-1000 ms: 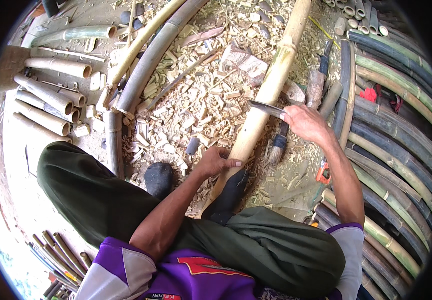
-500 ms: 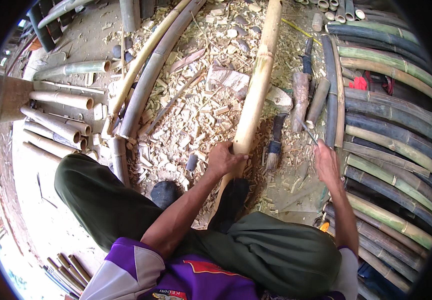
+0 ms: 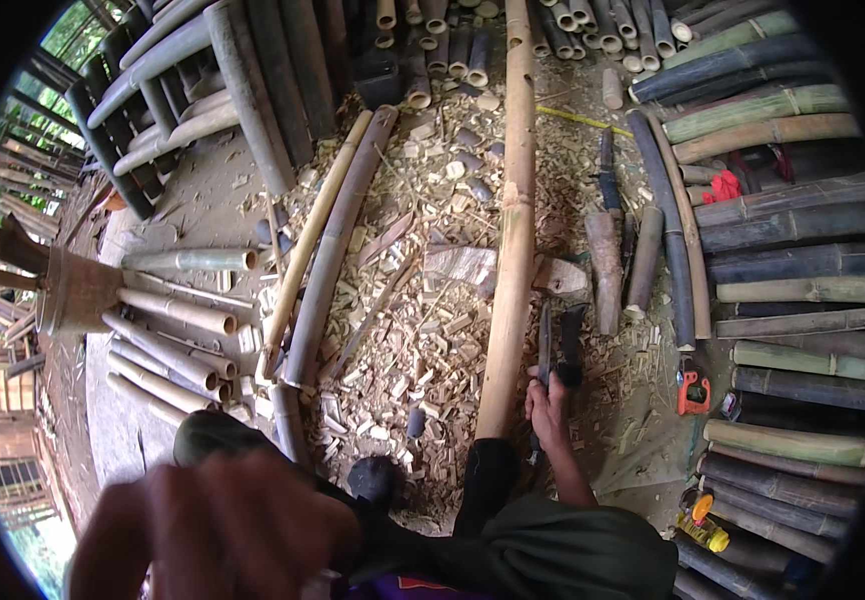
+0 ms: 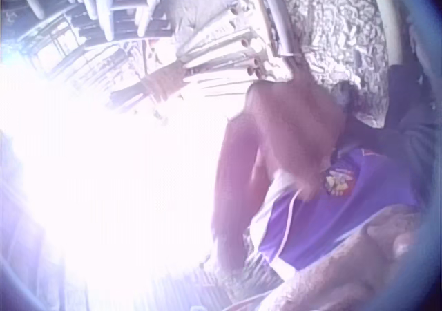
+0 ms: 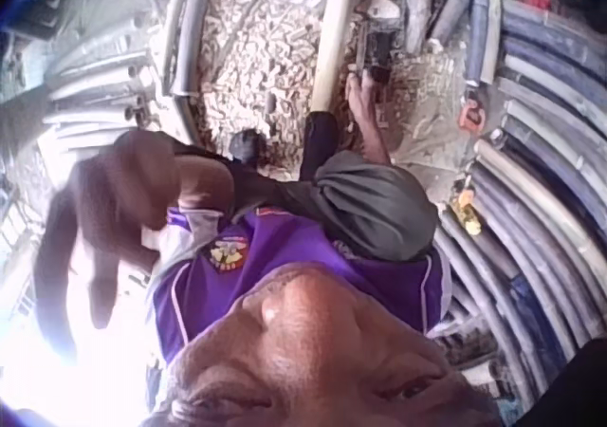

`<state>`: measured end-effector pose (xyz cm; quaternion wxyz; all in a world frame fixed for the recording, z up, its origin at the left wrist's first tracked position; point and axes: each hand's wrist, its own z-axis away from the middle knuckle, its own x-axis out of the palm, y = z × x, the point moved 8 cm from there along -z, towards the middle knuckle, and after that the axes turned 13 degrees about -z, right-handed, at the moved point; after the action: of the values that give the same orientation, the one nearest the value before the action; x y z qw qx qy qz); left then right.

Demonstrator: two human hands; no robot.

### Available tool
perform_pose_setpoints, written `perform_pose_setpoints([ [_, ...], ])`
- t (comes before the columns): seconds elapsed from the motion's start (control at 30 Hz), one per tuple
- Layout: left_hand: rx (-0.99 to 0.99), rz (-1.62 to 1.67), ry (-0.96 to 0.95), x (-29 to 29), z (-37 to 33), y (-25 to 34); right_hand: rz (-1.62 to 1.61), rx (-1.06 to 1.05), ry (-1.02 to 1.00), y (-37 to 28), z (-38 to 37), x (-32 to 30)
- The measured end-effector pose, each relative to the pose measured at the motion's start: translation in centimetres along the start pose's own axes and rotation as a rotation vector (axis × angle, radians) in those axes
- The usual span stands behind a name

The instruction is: The person sits on the ground and uses a chisel and mallet to carve a hole into a bamboo pole. They repeatedly strike the chisel to remove material and occasionally rotate the bamboo to continue shaping the opening.

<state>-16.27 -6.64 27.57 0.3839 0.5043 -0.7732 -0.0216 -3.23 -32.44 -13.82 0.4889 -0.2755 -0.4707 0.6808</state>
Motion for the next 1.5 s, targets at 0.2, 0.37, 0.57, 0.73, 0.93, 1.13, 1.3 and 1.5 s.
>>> perform_pose_setpoints([
  [0.2, -0.059, -0.469, -0.143, 3.6, -2.6, 0.9, 0.030, 0.004, -0.045, 0.0, -0.4, -0.1],
  [0.37, -0.150, -0.010, 0.007, -6.4, -0.3, -0.4, 0.073, 0.004, -0.038, -0.3, -0.1, -0.4],
  [0.57, -0.801, -2.301, 0.535, -43.6, 9.5, 0.9, 0.057, 0.017, -0.146, 0.5, 0.4, 2.1],
  [0.73, -1.288, -2.230, 0.467, -47.5, 15.4, -6.5, 0.417, -0.247, -0.075, 3.1, 1.2, -3.3],
  [0.93, -1.089, -2.450, 0.307, -44.3, 13.5, -2.3, 0.223, 0.006, -0.074, 2.3, 2.2, -1.4],
  [1.13, -0.187, -2.613, 1.050, -31.3, 12.0, 5.3, 0.072, -0.049, -0.050, -1.5, 1.5, 0.3],
  [1.3, -0.321, -0.202, 1.441, -36.1, 14.9, -2.0, 0.028, -0.111, -0.103, -2.4, -0.4, 0.9],
  [1.5, -0.343, -0.058, 1.192, -33.5, 15.8, -6.8, -0.188, -0.029, -0.057, -2.9, 0.3, -0.4],
])
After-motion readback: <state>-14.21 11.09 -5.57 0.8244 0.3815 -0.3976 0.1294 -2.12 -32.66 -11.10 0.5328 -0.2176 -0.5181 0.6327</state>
